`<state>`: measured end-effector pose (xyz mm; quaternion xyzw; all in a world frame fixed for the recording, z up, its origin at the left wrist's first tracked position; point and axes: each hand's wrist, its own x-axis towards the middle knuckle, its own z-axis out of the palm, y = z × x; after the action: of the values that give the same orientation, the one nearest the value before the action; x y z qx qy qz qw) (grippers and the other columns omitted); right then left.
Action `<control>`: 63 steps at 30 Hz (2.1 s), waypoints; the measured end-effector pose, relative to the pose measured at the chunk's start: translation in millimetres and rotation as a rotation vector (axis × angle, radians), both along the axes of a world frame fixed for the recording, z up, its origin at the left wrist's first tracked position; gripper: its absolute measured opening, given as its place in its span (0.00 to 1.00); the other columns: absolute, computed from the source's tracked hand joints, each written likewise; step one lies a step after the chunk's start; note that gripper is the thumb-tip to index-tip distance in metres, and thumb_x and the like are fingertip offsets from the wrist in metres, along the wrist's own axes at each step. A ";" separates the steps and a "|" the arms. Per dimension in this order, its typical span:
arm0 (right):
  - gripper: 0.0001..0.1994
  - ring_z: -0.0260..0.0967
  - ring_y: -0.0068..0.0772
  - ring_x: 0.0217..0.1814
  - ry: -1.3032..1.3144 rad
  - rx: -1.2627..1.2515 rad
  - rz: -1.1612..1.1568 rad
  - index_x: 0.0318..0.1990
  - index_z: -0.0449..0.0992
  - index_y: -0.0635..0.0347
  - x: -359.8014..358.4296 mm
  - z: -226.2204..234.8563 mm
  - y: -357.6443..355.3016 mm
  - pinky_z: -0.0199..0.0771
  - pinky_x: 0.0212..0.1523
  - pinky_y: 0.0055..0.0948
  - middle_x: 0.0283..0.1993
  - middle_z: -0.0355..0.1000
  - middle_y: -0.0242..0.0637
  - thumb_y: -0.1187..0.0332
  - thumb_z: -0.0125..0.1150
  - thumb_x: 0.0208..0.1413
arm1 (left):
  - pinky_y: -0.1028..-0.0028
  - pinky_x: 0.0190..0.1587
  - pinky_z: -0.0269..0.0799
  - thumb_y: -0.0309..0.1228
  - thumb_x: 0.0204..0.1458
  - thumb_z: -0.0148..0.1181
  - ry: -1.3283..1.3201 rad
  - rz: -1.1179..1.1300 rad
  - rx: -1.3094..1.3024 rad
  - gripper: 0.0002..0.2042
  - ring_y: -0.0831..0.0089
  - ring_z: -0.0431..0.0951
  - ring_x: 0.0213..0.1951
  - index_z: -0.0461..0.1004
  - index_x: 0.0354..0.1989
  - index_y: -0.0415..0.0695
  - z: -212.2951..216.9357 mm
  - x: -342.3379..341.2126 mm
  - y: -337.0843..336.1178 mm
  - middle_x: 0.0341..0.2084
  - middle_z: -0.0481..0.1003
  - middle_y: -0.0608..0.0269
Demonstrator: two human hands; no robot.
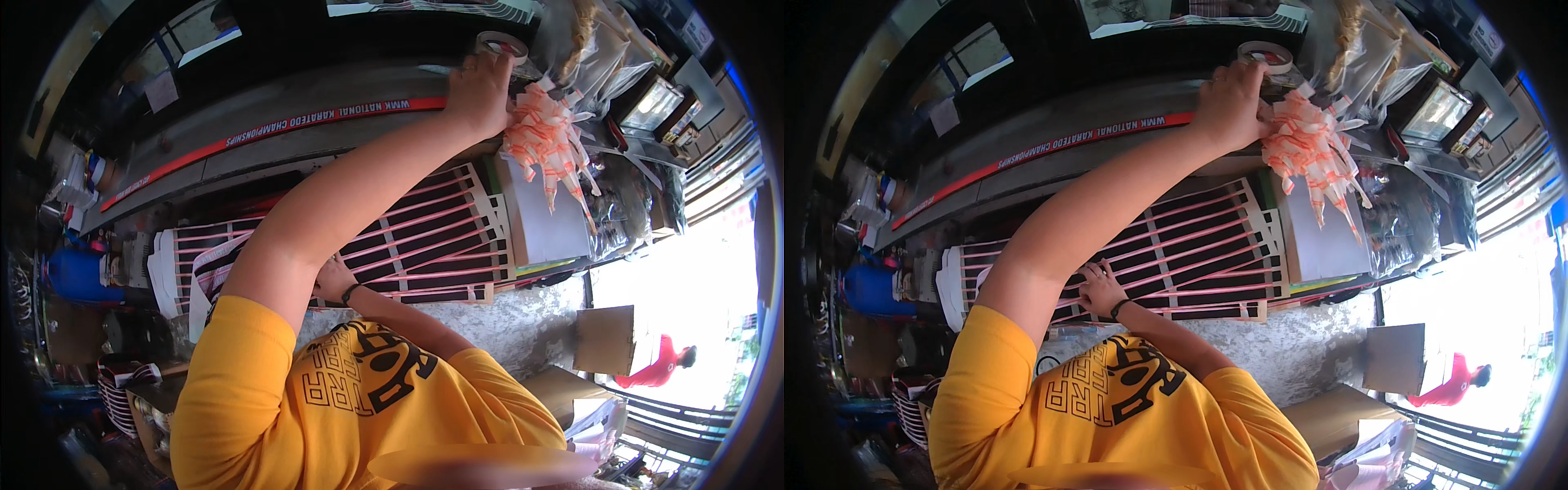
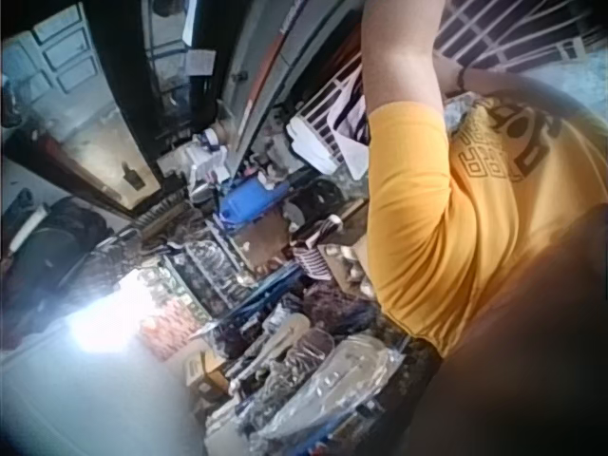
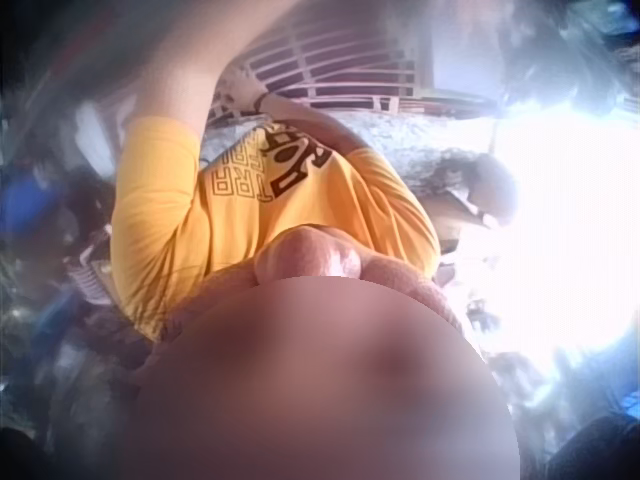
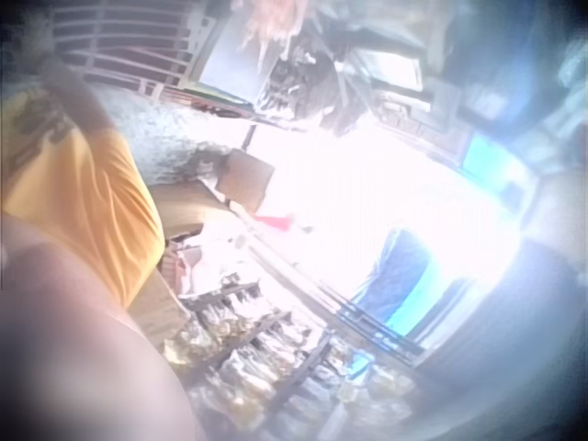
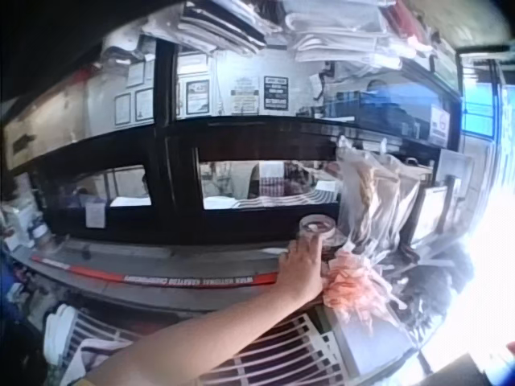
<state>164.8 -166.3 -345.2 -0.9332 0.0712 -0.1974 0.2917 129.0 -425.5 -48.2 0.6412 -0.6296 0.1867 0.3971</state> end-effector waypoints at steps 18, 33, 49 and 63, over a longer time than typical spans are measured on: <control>0.08 0.51 0.40 0.71 0.107 0.096 0.055 0.30 0.83 0.48 0.8 6.3 -4.2 0.37 0.71 0.60 0.62 0.64 0.35 0.57 0.66 0.47 | 0.73 0.36 0.69 0.34 0.55 0.62 0.390 -0.317 0.717 0.11 0.73 0.71 0.32 0.77 0.45 0.45 -51.6 138.0 320.9 0.33 0.73 0.64; 0.03 0.57 0.39 0.68 -0.003 0.105 0.165 0.28 0.80 0.47 -4.7 11.2 -10.9 0.34 0.71 0.57 0.60 0.69 0.26 0.63 0.67 0.46 | 0.65 0.40 0.71 0.25 0.48 0.65 0.644 0.433 0.509 0.13 0.55 0.74 0.40 0.76 0.44 0.41 -250.1 110.9 436.8 0.41 0.70 0.54; 0.06 0.59 0.38 0.65 -0.002 0.063 0.233 0.31 0.82 0.47 -8.0 19.9 -8.8 0.37 0.71 0.56 0.56 0.71 0.28 0.64 0.69 0.43 | 0.59 0.37 0.71 0.17 0.45 0.60 0.606 0.525 0.195 0.17 0.48 0.75 0.36 0.68 0.45 0.40 -256.0 91.9 447.7 0.38 0.72 0.49; 0.08 0.66 0.34 0.57 -0.060 0.072 0.274 0.33 0.81 0.49 -10.6 17.6 -8.5 0.44 0.69 0.53 0.47 0.73 0.27 0.64 0.70 0.43 | 0.56 0.55 0.57 0.30 0.48 0.63 0.238 0.316 0.625 0.08 0.62 0.68 0.52 0.76 0.37 0.46 -230.3 127.5 454.6 0.43 0.71 0.66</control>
<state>154.2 -174.8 -327.5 -0.9168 -0.0587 -0.1809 0.3512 256.5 29.1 -278.5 0.8382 -0.4987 -0.0315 0.2186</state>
